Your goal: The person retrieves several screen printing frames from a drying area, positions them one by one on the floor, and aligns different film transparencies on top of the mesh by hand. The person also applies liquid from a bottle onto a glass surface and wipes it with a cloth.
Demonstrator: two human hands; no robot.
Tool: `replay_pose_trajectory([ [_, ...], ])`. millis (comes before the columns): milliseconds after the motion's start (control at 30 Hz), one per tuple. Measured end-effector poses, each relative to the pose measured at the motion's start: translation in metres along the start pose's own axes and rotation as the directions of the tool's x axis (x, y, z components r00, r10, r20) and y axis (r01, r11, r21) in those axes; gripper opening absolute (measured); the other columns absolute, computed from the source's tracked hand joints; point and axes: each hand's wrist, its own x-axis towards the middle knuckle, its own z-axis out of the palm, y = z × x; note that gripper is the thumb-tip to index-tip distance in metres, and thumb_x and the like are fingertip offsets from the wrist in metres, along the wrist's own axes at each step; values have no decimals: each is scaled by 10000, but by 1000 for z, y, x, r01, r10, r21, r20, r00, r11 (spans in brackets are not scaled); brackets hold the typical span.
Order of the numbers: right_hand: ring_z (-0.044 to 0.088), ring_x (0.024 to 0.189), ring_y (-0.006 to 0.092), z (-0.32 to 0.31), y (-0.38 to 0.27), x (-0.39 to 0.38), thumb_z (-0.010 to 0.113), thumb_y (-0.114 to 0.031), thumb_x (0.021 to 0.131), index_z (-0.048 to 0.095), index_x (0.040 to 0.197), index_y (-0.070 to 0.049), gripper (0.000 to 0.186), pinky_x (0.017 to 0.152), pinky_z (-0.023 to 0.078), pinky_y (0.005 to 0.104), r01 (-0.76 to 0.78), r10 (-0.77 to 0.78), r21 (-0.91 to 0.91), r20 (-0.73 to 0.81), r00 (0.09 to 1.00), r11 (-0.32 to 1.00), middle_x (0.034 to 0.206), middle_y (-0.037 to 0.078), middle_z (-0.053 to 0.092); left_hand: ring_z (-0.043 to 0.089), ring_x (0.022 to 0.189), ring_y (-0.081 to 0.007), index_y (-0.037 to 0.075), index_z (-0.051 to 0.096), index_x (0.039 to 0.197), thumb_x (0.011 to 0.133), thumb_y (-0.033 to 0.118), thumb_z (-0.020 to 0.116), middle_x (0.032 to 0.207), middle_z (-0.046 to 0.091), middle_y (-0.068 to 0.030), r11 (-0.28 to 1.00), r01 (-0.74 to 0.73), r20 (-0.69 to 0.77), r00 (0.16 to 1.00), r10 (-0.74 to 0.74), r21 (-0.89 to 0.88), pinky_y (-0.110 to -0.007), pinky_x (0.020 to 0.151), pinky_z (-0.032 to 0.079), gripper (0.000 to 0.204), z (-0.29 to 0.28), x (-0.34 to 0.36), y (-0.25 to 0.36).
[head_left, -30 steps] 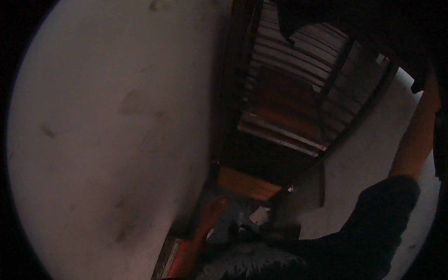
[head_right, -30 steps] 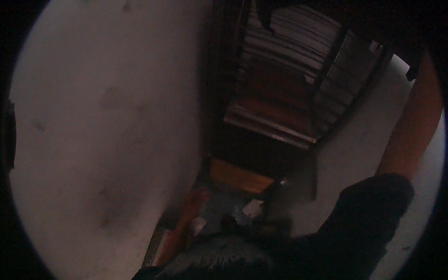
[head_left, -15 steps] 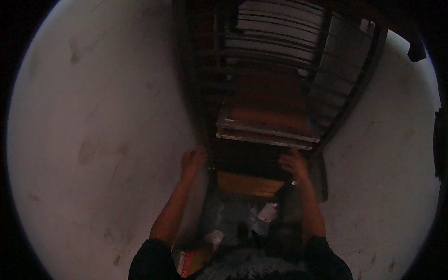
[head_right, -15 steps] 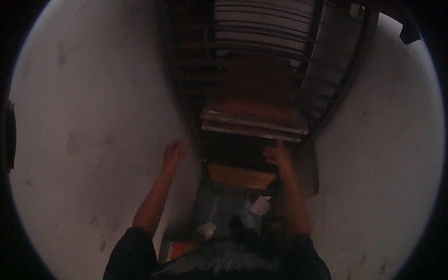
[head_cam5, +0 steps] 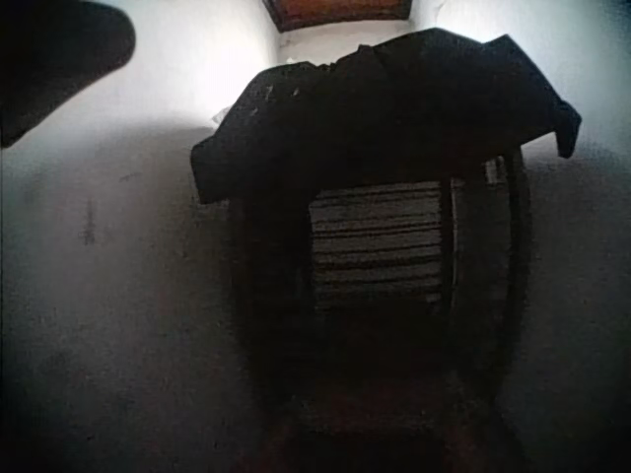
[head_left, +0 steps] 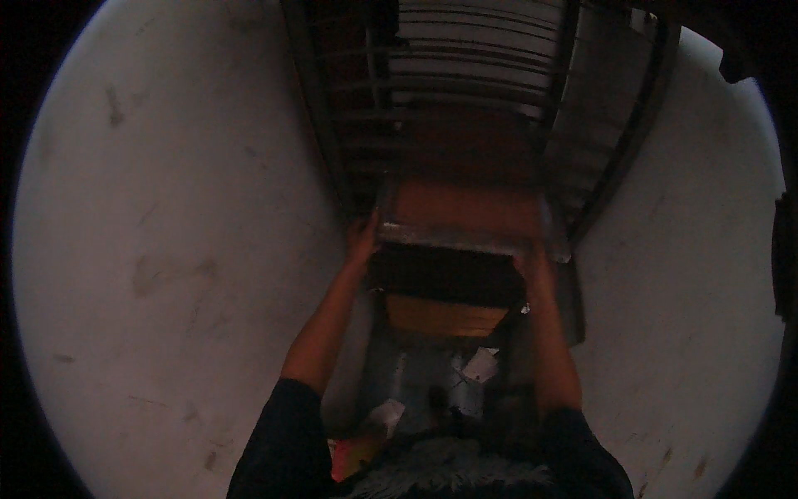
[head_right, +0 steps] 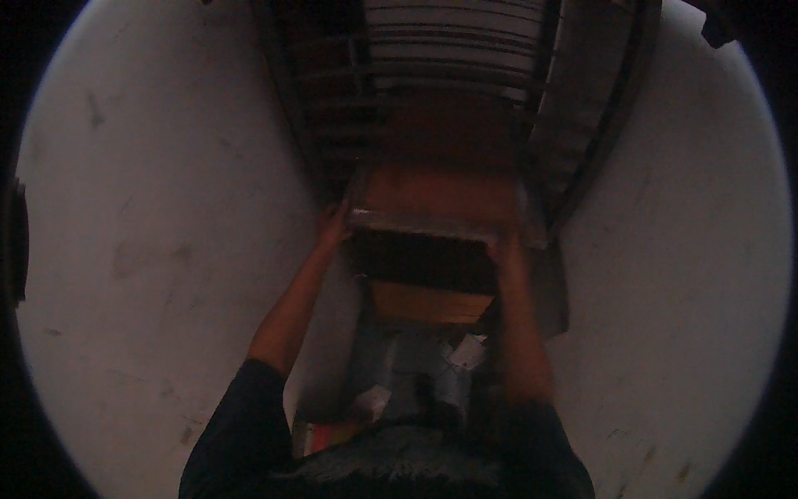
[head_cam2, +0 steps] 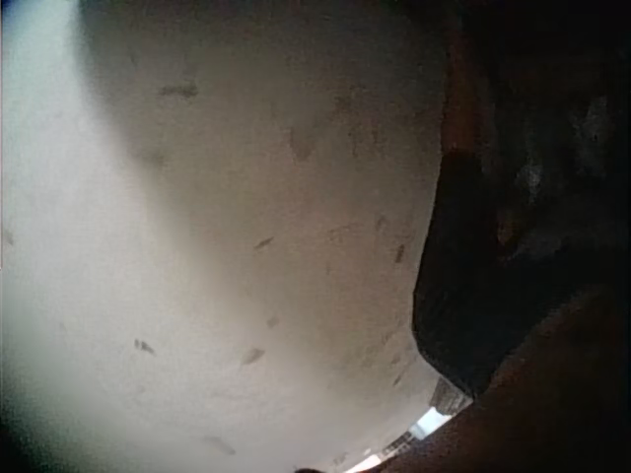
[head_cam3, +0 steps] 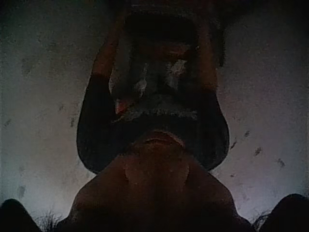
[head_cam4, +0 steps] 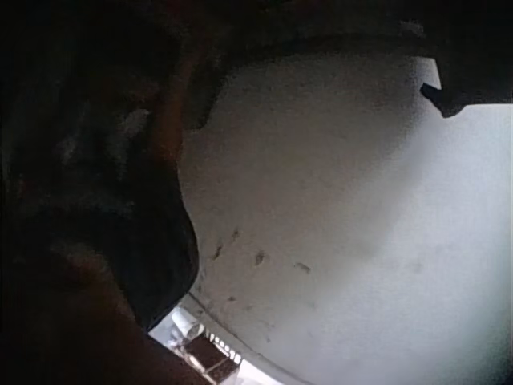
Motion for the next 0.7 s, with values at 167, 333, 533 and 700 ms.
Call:
replay_pose_trajectory([
  [167,617,922,215,-27,-12,-121,572,-391,949,467,1332,-47,526,872,521,409,-14,5,-165,-55,998,986,1033,72,581,513,1197,-311,0,399,1405,862,606,567,1389,461,-156,987,65,232,968,-99,148,-447,1009,407,831,-21,-41,24],
  [333,622,936,237,-34,-3,-224,553,-441,948,467,1310,-22,561,865,518,422,-114,102,-76,-140,985,991,1089,88,574,357,1350,-274,7,342,1446,877,646,490,1469,379,-152,966,186,348,907,-239,178,-389,1121,255,868,-53,-31,-3],
  [533,621,1010,301,-58,41,-254,550,-395,952,431,1297,26,557,863,520,448,-322,321,-16,-56,945,947,1196,142,556,344,1369,-279,-45,327,1435,901,656,424,1482,356,-187,957,190,409,873,-267,220,-356,1115,265,886,-33,-5,-16],
  [700,581,1107,312,-130,95,-291,562,-340,942,398,1345,-40,529,858,516,462,-330,339,106,-72,938,938,1260,117,524,421,1312,-345,-96,450,1332,916,667,367,1389,440,-280,927,-57,261,964,-46,372,-383,1078,315,872,8,-67,-49],
])
